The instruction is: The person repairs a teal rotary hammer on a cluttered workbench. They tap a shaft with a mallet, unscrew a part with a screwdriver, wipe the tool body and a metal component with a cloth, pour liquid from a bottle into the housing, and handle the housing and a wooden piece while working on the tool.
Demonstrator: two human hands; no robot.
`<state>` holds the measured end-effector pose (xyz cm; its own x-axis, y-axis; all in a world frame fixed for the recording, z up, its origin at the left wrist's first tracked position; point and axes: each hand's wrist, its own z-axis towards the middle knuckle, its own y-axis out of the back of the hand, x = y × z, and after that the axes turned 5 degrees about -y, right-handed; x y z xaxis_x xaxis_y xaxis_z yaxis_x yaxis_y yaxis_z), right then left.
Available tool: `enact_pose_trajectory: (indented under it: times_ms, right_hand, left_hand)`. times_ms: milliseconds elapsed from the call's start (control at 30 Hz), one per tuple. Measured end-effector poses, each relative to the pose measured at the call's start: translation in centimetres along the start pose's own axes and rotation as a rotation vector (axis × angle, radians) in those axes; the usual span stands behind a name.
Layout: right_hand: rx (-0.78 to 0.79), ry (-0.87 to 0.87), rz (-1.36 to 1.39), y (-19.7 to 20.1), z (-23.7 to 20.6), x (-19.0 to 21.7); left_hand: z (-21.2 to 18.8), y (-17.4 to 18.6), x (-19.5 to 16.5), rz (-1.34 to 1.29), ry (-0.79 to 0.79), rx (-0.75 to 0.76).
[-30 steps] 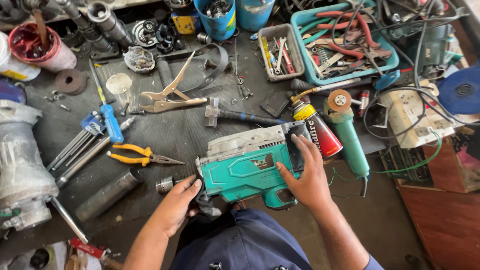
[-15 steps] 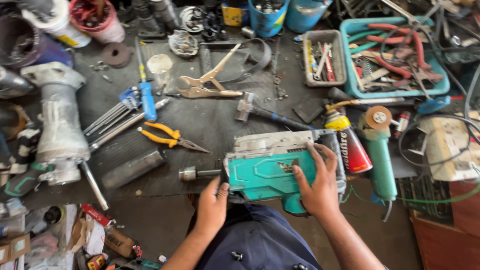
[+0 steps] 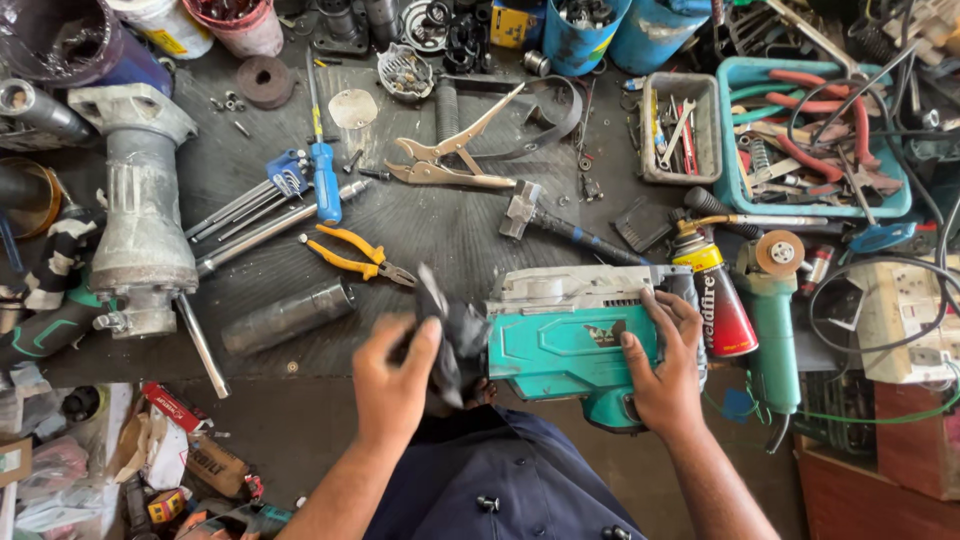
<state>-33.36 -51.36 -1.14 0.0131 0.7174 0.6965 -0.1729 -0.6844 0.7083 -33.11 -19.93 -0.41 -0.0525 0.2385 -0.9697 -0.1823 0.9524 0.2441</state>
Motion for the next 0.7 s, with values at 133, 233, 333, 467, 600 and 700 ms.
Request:
enact_pose_trajectory:
  times_ms: [133, 233, 333, 467, 600, 700]
  right_hand:
    - [-0.001, 0.000, -0.005, -0.2, -0.2, 0.0]
    - [-0.004, -0.007, -0.021, -0.2, -0.2, 0.2]
    - [0.001, -0.048, -0.037, -0.1, -0.2, 0.4]
    - [-0.016, -0.072, -0.053, 0.1, -0.2, 0.6]
    - [-0.001, -0.049, -0.036, 0.4, -0.2, 0.3]
    - [0.014, -0.001, -0.055, 0.7, -0.3, -0.2]
  left_hand:
    - [1.5, -2.0, -4.2, 0.437, -0.585, 0.170]
    - [0.6, -2.6, -5.6, 0.579, -0.767, 0.428]
    - [-0.2, -1.4, -4.9, 0.663, -0.852, 0.607]
    - [0.2, -0.8, -2.7, 0.758, -0.948, 0.657]
    - [0.5, -4.7, -2.4, 0.736, -0.937, 0.666]
    - [0.3, -8.0, -3.5, 0.708, -0.922, 0.667]
